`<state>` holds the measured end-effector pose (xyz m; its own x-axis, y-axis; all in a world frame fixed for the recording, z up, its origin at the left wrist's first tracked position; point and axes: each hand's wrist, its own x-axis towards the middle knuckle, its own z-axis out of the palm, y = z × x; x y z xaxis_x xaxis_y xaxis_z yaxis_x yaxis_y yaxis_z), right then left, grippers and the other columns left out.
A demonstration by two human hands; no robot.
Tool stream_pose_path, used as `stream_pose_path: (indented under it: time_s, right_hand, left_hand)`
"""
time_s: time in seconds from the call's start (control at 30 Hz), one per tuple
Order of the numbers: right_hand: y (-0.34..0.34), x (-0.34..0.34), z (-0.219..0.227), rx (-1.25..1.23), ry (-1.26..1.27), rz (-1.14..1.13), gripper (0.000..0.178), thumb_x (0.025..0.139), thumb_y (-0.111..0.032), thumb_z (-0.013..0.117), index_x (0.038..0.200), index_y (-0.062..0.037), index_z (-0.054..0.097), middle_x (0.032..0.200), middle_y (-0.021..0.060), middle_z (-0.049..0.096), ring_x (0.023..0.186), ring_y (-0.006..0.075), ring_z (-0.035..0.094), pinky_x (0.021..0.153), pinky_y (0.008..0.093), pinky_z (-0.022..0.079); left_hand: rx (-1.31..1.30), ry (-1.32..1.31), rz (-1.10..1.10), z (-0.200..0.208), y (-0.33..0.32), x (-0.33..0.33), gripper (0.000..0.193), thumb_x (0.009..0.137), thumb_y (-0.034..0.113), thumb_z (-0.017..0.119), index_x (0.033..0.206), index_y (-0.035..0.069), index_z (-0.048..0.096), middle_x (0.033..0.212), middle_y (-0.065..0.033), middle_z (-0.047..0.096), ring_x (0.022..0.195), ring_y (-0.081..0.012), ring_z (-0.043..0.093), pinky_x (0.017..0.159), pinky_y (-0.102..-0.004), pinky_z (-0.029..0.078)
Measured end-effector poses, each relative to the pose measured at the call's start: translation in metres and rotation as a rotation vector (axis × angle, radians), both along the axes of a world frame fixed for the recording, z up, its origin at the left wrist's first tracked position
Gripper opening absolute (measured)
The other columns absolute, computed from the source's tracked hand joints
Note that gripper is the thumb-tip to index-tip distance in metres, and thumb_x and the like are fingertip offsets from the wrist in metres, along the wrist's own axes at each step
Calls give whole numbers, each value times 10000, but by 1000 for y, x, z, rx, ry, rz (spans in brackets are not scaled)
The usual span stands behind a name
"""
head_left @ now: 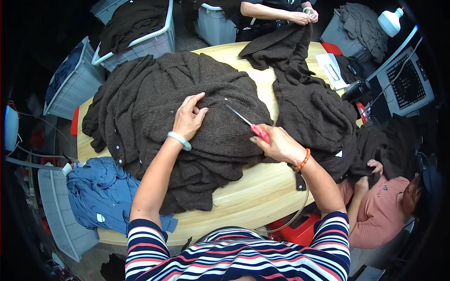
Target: Trim excess threads from wool sweaters using scissors.
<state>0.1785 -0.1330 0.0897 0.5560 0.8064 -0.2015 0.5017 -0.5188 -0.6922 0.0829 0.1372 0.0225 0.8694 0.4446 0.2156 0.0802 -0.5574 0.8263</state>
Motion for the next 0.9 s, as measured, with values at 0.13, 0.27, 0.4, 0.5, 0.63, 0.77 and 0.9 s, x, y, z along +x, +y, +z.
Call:
stream_pose_path:
  time_s: [0.13, 0.27, 0.4, 0.5, 0.63, 0.77, 0.9]
  right_hand:
    - [-5, -6, -3, 29, 1, 33, 378, 930, -248, 648, 1195, 16, 595, 948, 278, 664, 958, 447, 646, 810, 435, 517]
    - [6, -14, 11, -98, 25, 83, 371, 933, -278, 639, 1166, 8, 600, 893, 274, 667, 906, 457, 646, 789, 468, 518]
    - [11, -12, 6, -164, -53, 48, 384, 944, -308, 608, 1157, 12, 601, 886, 289, 662, 905, 462, 642, 804, 488, 513]
    - [11, -16, 1, -43, -5, 130, 370, 941, -285, 612, 1156, 17, 597, 889, 285, 661, 910, 463, 639, 799, 485, 509]
    - [14, -10, 10, -122, 18, 76, 373, 940, -292, 602, 1174, -2, 591, 955, 310, 660, 971, 463, 635, 870, 506, 506]
    - [6, -13, 15, -93, 36, 69, 372, 941, -293, 602, 1174, -4, 588, 946, 303, 663, 966, 456, 638, 866, 505, 507]
    - [9, -16, 12, -69, -27, 89, 334, 936, -261, 619, 1122, 14, 591, 820, 274, 650, 840, 455, 645, 742, 485, 507]
  left_hand:
    - [258, 56, -69, -16, 2, 12, 302, 812, 93, 736, 1102, 28, 685, 1023, -92, 641, 639, -159, 578, 672, -298, 507]
    - [267, 80, -22, -29, 4, 13, 181, 819, 100, 729, 979, 18, 713, 906, -75, 655, 642, -146, 576, 656, -294, 495]
    - [29, 70, -14, -29, 6, 12, 87, 837, 84, 691, 902, 26, 696, 819, -92, 651, 693, -193, 634, 662, -308, 515]
    - [-12, 133, 124, -26, -1, 12, 246, 801, 140, 751, 987, 27, 637, 859, -128, 664, 764, -233, 646, 732, -344, 523]
    - [118, 147, 147, -35, 10, 11, 279, 811, 195, 756, 1006, 19, 662, 925, -141, 695, 791, -233, 648, 747, -349, 514]
    - [-156, 81, 94, -40, 13, 9, 234, 846, 196, 728, 918, -23, 691, 820, -84, 691, 756, -132, 610, 718, -281, 485]
    - [-198, 3, 73, -45, 10, 8, 216, 869, 174, 713, 954, -24, 690, 820, -52, 679, 745, -109, 587, 702, -268, 474]
